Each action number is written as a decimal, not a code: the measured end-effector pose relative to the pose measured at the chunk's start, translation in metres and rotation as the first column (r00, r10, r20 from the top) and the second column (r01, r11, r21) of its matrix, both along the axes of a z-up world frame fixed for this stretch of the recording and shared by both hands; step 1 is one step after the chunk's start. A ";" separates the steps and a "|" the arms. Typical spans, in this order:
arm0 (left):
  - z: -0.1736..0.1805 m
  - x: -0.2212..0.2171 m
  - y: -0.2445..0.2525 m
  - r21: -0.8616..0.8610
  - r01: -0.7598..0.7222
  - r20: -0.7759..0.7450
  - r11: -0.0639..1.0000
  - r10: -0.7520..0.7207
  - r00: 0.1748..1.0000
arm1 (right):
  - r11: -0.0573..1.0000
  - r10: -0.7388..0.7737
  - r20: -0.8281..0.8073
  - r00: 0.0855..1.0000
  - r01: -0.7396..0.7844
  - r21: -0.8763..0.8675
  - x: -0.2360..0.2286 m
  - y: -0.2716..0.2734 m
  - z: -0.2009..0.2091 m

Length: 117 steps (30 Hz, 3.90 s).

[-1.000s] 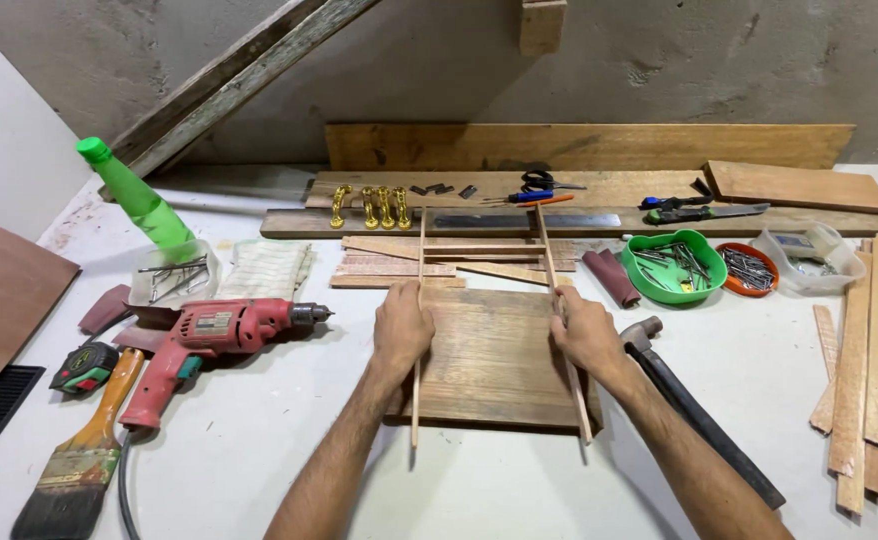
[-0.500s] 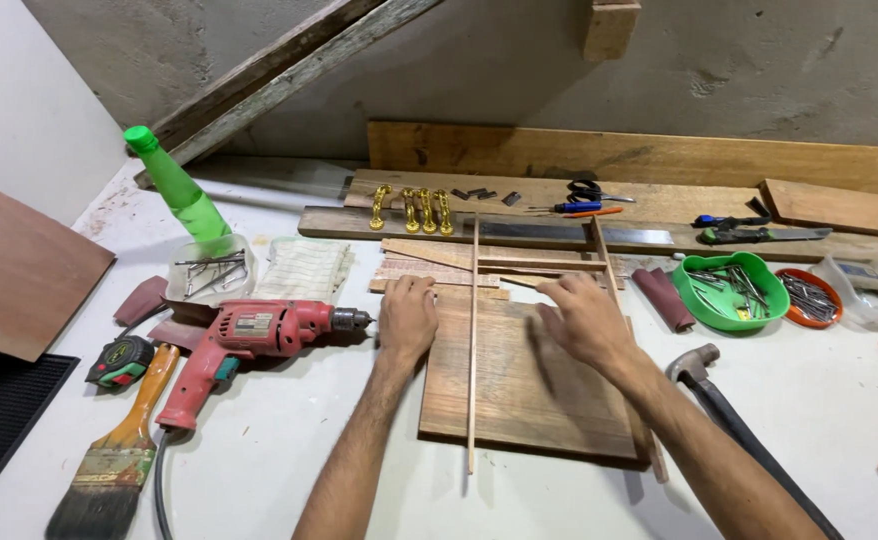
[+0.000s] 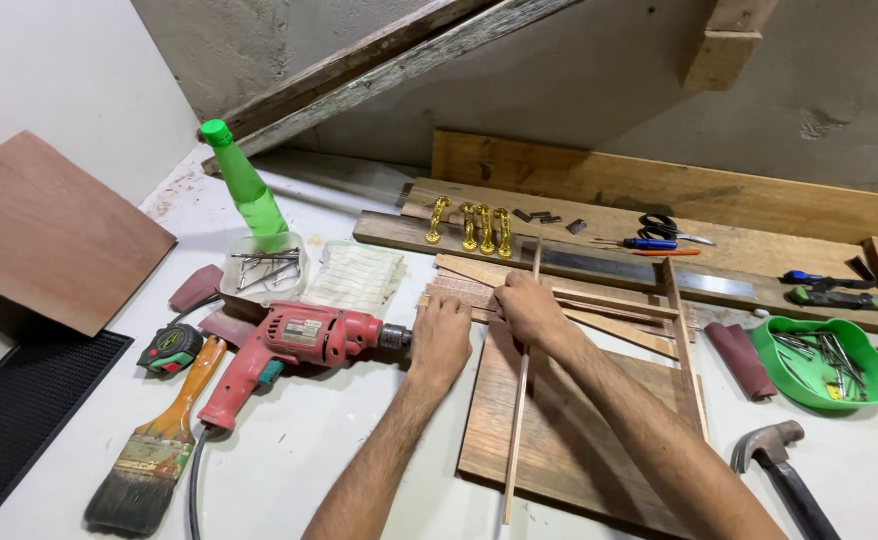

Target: Measuring, marking, and hammering small wooden strips to assemble a frame on a wooden base.

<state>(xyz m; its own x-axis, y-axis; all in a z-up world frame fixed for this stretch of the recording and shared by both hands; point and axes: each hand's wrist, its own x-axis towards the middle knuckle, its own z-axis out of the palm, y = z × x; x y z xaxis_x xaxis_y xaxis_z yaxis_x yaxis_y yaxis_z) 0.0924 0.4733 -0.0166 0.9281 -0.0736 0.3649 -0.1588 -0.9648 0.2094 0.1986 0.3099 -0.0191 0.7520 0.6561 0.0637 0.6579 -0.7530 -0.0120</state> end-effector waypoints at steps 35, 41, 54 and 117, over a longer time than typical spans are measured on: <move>0.049 0.038 0.079 -0.082 0.022 -0.472 0.996 -0.058 0.880 | 0.989 -0.128 0.121 0.984 0.116 0.096 0.016 -0.020 -0.007; 0.037 0.047 0.089 0.006 0.140 -0.377 0.990 -0.128 0.917 | 0.953 -0.243 -0.125 0.962 0.261 0.155 0.013 -0.020 0.007; 0.023 0.054 0.104 -0.083 0.126 -0.321 0.989 -0.146 0.936 | 0.922 -0.285 -0.344 0.895 0.354 0.157 0.016 -0.032 0.029; 0.030 0.088 0.070 -0.163 -0.231 -0.428 0.959 0.142 0.893 | 0.889 -0.335 -0.386 0.860 0.424 0.173 0.014 -0.045 0.038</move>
<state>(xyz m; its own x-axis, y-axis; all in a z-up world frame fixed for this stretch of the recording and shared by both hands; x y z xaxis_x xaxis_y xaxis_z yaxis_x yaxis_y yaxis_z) 0.1807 0.5434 0.0132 0.9867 0.1506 -0.0607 0.1622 -0.8970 0.4112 0.2125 0.2652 0.0190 0.9427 0.3117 -0.1186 0.2433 -0.8860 -0.3948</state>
